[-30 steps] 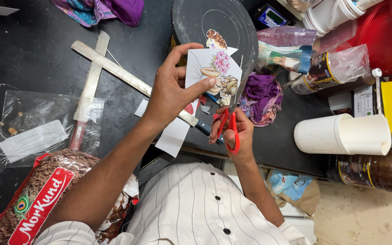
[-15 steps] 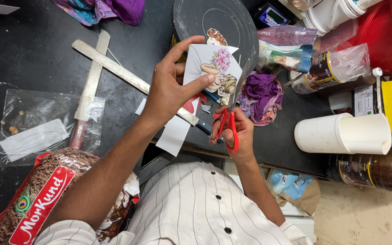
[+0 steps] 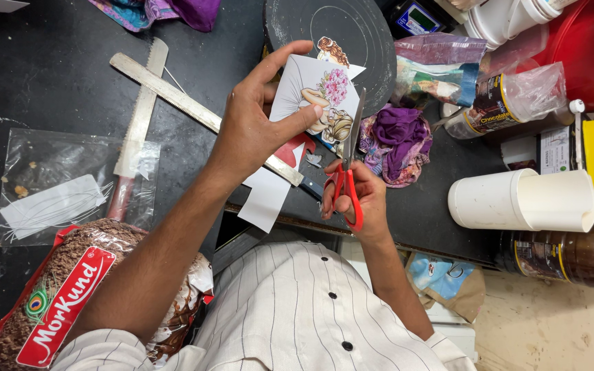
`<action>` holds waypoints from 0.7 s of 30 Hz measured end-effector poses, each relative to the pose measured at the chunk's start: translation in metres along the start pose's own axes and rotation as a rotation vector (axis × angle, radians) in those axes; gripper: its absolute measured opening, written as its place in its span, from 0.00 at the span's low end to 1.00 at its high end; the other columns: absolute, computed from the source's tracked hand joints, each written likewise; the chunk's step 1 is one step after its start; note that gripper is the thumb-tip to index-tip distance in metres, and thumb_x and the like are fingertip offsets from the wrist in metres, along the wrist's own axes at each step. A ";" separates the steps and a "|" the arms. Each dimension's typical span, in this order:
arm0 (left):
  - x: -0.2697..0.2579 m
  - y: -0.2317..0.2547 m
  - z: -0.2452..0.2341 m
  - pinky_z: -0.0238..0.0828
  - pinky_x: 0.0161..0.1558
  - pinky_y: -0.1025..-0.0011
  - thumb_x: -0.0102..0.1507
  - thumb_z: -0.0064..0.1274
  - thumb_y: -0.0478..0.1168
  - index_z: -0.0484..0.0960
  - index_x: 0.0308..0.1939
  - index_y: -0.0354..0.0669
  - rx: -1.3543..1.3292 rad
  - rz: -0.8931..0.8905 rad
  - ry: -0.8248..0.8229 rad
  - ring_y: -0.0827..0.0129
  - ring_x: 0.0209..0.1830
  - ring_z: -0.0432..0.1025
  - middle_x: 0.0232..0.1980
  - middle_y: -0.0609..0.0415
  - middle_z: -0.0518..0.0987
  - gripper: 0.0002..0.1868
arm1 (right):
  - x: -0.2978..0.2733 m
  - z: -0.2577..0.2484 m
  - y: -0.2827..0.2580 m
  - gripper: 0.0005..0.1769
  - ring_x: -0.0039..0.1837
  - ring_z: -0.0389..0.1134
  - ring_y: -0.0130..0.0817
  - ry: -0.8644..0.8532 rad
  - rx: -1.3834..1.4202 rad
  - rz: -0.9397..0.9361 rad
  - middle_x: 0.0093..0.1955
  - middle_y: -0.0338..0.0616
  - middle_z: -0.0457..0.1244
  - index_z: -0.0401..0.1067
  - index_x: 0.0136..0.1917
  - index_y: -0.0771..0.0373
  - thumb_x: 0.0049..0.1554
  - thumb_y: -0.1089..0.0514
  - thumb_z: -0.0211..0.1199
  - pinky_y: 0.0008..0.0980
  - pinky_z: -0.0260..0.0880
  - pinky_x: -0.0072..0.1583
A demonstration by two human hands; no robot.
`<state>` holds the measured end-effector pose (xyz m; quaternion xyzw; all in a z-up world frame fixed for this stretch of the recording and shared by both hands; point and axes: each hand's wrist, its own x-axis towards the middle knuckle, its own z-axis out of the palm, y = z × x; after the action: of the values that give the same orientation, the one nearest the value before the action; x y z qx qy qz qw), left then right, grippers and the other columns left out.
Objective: The person uses red-handled scissors to cut out a printed illustration of a woman from a piece of paper. They carefully trim around the edges of the drawing, rotating the paper to follow the contours of the figure.
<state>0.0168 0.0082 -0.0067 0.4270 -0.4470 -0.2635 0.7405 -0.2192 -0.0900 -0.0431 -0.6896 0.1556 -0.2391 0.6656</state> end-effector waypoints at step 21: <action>0.004 0.021 0.007 0.85 0.49 0.72 0.64 0.61 0.30 0.64 0.75 0.39 -0.013 -0.126 0.001 0.71 0.49 0.82 0.53 0.47 0.85 0.36 | 0.004 0.002 0.008 0.48 0.35 0.69 0.31 -0.015 0.134 0.035 0.36 0.49 0.67 0.65 0.62 0.73 0.47 0.32 0.77 0.28 0.73 0.39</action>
<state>0.0121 0.0126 0.0145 0.4496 -0.4171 -0.3123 0.7255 -0.2139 -0.0909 -0.0503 -0.6424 0.1464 -0.2320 0.7156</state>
